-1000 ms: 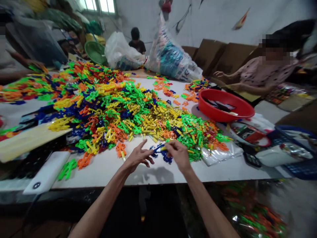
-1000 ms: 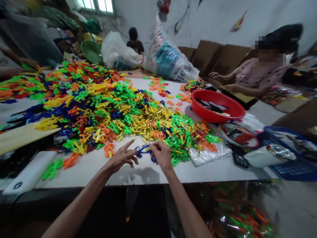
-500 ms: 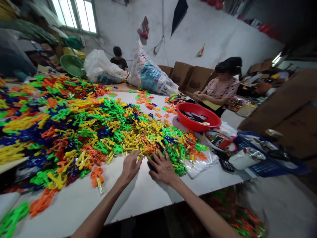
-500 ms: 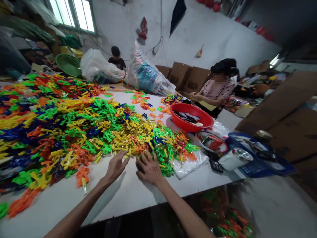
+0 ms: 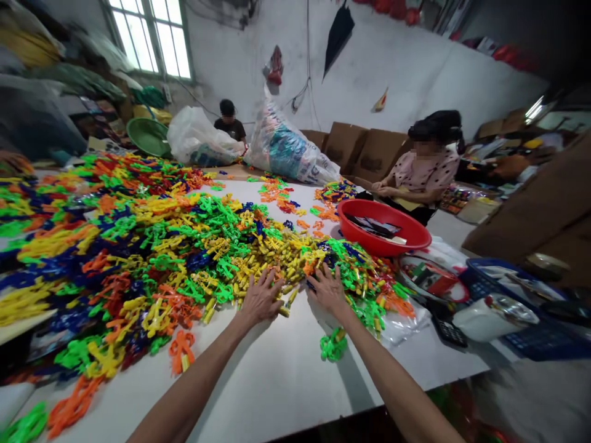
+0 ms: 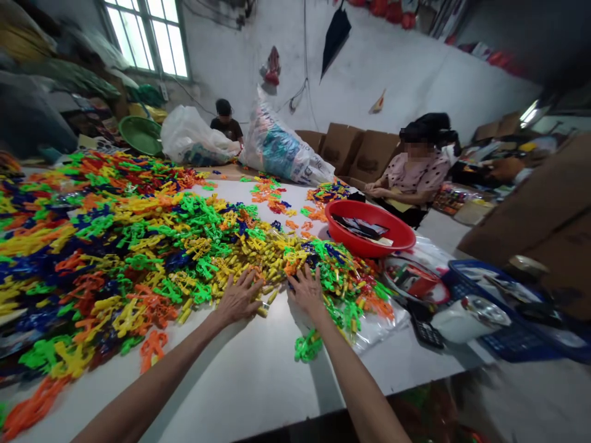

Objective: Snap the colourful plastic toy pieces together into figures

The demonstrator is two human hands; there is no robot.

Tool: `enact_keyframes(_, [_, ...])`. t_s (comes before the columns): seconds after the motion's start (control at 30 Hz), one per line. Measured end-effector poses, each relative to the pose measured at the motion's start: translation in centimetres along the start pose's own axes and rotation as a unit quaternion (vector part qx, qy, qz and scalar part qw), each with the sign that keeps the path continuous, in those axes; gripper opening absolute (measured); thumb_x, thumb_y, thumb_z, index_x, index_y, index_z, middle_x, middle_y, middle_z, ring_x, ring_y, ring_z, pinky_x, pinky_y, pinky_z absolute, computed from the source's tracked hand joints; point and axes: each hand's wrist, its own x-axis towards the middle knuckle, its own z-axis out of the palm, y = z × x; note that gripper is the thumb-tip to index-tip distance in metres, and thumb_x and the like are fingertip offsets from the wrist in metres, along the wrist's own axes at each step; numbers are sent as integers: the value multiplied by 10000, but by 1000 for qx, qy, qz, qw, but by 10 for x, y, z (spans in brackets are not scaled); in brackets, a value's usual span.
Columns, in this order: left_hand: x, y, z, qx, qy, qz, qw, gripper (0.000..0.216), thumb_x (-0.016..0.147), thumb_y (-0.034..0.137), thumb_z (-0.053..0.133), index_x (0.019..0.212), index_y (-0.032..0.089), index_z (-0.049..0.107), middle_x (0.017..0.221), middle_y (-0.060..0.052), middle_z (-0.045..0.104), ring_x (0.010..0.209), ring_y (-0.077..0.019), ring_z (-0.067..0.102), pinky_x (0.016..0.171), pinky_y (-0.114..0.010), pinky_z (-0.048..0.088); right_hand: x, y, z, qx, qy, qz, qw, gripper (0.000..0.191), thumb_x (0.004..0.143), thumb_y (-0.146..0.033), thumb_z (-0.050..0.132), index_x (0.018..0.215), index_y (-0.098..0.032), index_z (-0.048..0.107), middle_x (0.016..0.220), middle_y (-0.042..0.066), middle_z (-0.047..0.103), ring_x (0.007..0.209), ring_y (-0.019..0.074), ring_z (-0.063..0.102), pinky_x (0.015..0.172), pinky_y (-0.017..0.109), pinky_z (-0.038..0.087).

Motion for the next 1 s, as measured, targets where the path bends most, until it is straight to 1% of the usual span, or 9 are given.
enact_keyframes(0.17, [-24,-10,5,-16,34,22,999,399,833,354,487,1228,308,522,1350,-64,477,1260,-274,380,1026,-528,227,12,-11,-22,19,-75,46,996,287,785,-350,556,1034,-250,660,1158,106,586,1237,346,338,1009,569,112])
enact_keyframes(0.27, [-40,-6,6,-28,47,15,998,422,841,381,481,1256,307,498,1354,-66,472,1270,-270,371,1049,-530,183,19,-29,-32,82,-81,49,992,251,828,-354,491,953,-224,665,1019,89,631,1083,268,488,967,445,268])
enact_keyframes(0.33, [-47,-1,7,-40,45,5,998,424,844,405,479,1256,303,496,1351,-67,474,1255,-266,390,1054,-530,178,34,-41,-32,136,-57,60,987,290,859,-352,434,1022,-217,632,1048,83,626,1023,222,528,907,354,340])
enact_keyframes(0.4, [-51,4,8,-45,42,-5,998,414,851,392,476,1252,293,496,1350,-76,472,1245,-262,402,1055,-530,181,60,-51,-27,174,-12,71,982,356,864,-368,424,1139,-199,573,1146,104,587,1070,227,512,890,332,360])
enact_keyframes(0.47, [-55,6,7,-47,37,-10,998,417,857,365,472,1265,277,479,1361,-90,458,1261,-267,383,1052,-536,183,89,-61,-18,204,18,101,974,454,855,-413,436,1227,-163,511,1206,148,545,1119,263,485,897,363,364])
enact_keyframes(0.57, [-62,6,1,-50,30,-16,998,419,877,332,436,1290,258,439,1377,-98,437,1293,-269,343,1043,-548,188,116,-79,-5,239,-6,161,958,588,845,-546,400,1235,-118,502,1198,204,532,1111,321,485,889,440,363])
enact_keyframes(0.7, [-69,13,-10,-62,27,-34,997,380,877,318,433,1239,209,466,1324,-121,476,1249,-275,393,1018,-532,233,98,-108,3,223,-12,126,966,574,838,-580,393,1176,-140,541,1177,183,542,1137,344,444,914,499,326])
enact_keyframes(0.87, [-86,34,-17,-83,11,-21,996,220,871,208,421,1046,190,553,1199,-112,548,1149,-244,479,960,-460,329,51,-132,-4,244,-3,36,969,516,833,-496,471,1255,-200,485,1211,121,530,1121,288,460,905,397,374])
enact_keyframes(1.0, [-110,44,-20,-92,22,-1,995,385,841,88,403,1204,187,485,1305,-128,481,1234,-226,410,1002,-432,312,33,-142,-10,310,-13,-36,950,527,837,-412,490,1311,-187,438,1279,106,494,1169,243,446,954,349,362])
